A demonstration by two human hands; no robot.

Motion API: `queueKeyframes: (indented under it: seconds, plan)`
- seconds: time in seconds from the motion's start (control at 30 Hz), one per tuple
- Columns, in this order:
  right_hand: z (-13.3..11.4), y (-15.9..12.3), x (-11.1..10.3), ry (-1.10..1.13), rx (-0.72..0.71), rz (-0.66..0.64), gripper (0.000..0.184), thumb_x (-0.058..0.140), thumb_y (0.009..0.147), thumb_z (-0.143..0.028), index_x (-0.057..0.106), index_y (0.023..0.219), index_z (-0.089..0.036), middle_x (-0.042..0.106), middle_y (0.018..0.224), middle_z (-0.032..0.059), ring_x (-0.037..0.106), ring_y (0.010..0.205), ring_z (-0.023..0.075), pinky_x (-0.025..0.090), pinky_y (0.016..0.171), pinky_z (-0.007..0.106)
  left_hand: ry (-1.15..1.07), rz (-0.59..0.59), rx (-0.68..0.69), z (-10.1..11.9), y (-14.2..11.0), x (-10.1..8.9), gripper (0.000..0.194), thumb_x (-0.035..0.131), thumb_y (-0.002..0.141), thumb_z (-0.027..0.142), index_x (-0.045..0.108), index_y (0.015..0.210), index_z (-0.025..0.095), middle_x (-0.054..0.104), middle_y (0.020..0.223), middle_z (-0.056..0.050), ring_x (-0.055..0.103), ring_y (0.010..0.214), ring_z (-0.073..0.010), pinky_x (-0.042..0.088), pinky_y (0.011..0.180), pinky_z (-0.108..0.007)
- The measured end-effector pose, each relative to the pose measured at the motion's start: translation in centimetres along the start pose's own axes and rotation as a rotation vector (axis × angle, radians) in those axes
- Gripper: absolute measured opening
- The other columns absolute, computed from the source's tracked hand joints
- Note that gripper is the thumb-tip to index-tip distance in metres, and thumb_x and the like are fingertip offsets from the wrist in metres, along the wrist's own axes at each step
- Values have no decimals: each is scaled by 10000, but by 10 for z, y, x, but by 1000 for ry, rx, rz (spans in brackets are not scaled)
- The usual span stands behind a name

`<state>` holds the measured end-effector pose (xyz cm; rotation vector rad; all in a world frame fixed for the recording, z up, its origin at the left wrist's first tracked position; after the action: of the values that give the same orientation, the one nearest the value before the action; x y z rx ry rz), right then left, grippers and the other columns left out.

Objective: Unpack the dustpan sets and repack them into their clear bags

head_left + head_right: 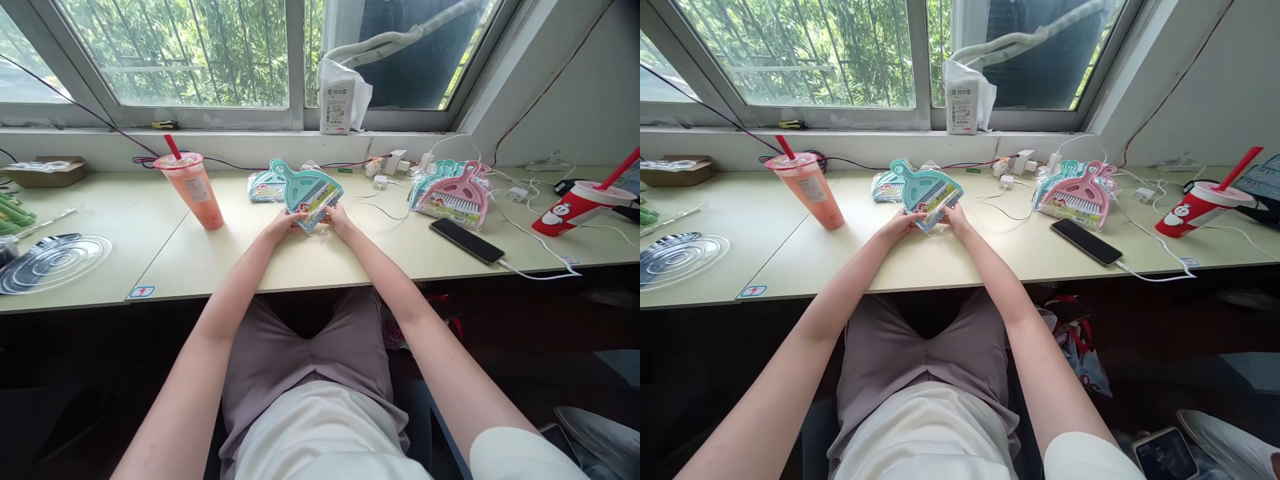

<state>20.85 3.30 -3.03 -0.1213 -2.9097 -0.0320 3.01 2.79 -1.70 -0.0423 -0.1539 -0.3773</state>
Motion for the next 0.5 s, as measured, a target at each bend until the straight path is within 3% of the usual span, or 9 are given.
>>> queueKeyframes:
  seconds: [0.17, 0.33, 0.5]
  plan:
    - [-2, 2, -9, -2, 28, -150, 247, 689, 853, -159, 538, 1027, -250, 742, 1039, 7, 732, 895, 161, 627, 943, 434, -19, -13, 1, -1, 0, 1, 393, 820, 725, 197, 696, 1092, 131, 768, 1007, -110, 737, 809, -221, 626, 779, -354]
    - [-12, -3, -18, -15, 41, -268, 192, 614, 877, -122, 566, 1032, -225, 752, 1098, 43, 725, 995, 175, 581, 1024, 462, -25, -52, 0, -2, 3, 4, 368, 815, 754, 213, 699, 1092, 125, 765, 1030, -122, 742, 807, -227, 634, 790, -375]
    - [-11, -2, -17, -36, 42, -236, 236, 637, 866, -164, 527, 1060, -241, 741, 1119, 28, 732, 930, 164, 618, 964, 444, 1, -57, 21, 0, 1, 6, 397, 827, 747, 231, 692, 1107, 130, 762, 1016, -110, 737, 806, -217, 634, 801, -373]
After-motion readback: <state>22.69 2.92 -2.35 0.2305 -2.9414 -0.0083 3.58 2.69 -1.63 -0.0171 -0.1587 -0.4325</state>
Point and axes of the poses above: each hand's wrist, its own y-axis towards the middle knuckle, its own x-axis out of the palm, z = x × y, the point moved 3 cm from there along y, towards the middle knuckle
